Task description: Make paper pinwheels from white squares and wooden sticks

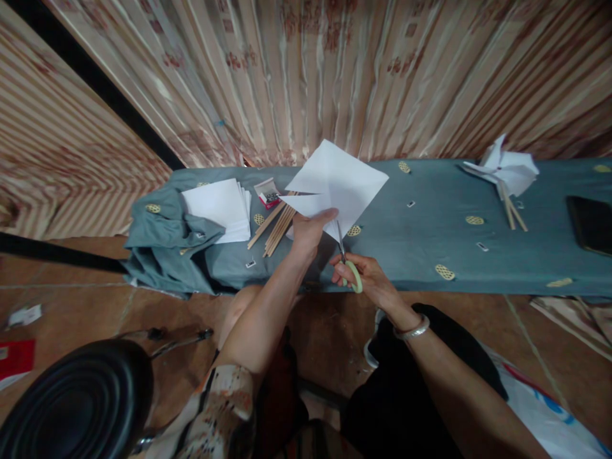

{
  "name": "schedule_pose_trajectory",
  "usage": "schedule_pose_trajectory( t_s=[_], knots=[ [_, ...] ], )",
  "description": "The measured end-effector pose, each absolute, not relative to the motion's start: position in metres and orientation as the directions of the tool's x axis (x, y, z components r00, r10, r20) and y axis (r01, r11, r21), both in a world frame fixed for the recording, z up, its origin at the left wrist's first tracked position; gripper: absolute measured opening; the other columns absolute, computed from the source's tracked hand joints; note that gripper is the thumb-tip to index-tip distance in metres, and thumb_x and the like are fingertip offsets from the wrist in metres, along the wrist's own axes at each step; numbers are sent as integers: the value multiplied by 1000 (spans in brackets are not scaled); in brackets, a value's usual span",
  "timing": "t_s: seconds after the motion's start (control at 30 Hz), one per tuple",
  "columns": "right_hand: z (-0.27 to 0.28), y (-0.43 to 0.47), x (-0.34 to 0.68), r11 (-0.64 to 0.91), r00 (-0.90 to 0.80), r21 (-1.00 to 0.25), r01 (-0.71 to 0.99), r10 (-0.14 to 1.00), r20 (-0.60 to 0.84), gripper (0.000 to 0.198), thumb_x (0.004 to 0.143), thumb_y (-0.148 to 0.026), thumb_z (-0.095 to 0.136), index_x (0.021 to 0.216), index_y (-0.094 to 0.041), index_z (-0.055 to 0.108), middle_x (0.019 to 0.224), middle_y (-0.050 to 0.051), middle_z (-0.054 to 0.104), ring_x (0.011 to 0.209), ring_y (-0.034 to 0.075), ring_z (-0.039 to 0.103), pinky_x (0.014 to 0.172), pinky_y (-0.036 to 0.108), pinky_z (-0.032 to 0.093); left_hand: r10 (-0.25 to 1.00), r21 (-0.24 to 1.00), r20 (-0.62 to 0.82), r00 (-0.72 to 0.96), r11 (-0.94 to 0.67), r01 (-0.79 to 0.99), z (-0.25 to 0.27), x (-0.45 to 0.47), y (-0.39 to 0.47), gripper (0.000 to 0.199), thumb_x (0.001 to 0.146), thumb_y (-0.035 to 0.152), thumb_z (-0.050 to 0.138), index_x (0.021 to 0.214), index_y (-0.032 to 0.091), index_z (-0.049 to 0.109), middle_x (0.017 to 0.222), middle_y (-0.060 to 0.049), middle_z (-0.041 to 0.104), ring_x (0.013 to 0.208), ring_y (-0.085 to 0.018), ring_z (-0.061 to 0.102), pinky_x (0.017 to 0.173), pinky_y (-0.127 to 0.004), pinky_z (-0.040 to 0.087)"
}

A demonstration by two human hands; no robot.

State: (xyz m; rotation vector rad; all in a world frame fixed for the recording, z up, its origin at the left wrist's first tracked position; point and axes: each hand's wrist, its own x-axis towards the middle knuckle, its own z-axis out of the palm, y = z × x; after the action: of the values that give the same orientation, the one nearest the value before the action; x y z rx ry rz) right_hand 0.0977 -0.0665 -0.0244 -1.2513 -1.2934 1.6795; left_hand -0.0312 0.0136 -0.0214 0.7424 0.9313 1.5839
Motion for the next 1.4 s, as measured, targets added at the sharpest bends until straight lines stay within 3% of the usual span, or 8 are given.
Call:
schedule_pose_trajectory(
  t_s=[0.4,0.8,1.07,1.4],
  knots=[
    [-25,-67,97,-287,-298,-956,59,909,-291,44,63,-57,79,78,-19,66,62,-1,64,55,11,57,51,23,44,975,867,7,-221,-116,-485,-25,-32,15,60,50,27,86,106,14,69,88,-5,76,79,-22,70,87,-38,54],
    [-31,-68,96,-325,-278,-945,27,906,-319,44,60,-56,82,78,-19,68,58,-2,63,52,10,55,51,23,45,972,879,-24,-232,-90,-469,-29,-33,17,67,49,29,89,110,12,69,88,-8,76,90,-28,71,92,-45,53],
    [-27,-68,95,-352,-266,-936,28,900,-346,44,56,-56,84,75,-19,67,57,-3,64,51,10,57,51,23,47,972,875,-17,-236,-100,-474,-26,-33,16,59,49,28,88,104,14,70,85,-6,76,82,-24,71,88,-40,54],
    [-33,-68,96,-327,-258,-944,32,910,-324,44,60,-56,82,78,-19,68,56,-2,64,50,10,57,50,23,46,972,875,-24,-233,-92,-475,-23,-32,16,56,47,29,87,99,16,71,88,-5,76,88,-23,70,89,-39,53]
  ],
)
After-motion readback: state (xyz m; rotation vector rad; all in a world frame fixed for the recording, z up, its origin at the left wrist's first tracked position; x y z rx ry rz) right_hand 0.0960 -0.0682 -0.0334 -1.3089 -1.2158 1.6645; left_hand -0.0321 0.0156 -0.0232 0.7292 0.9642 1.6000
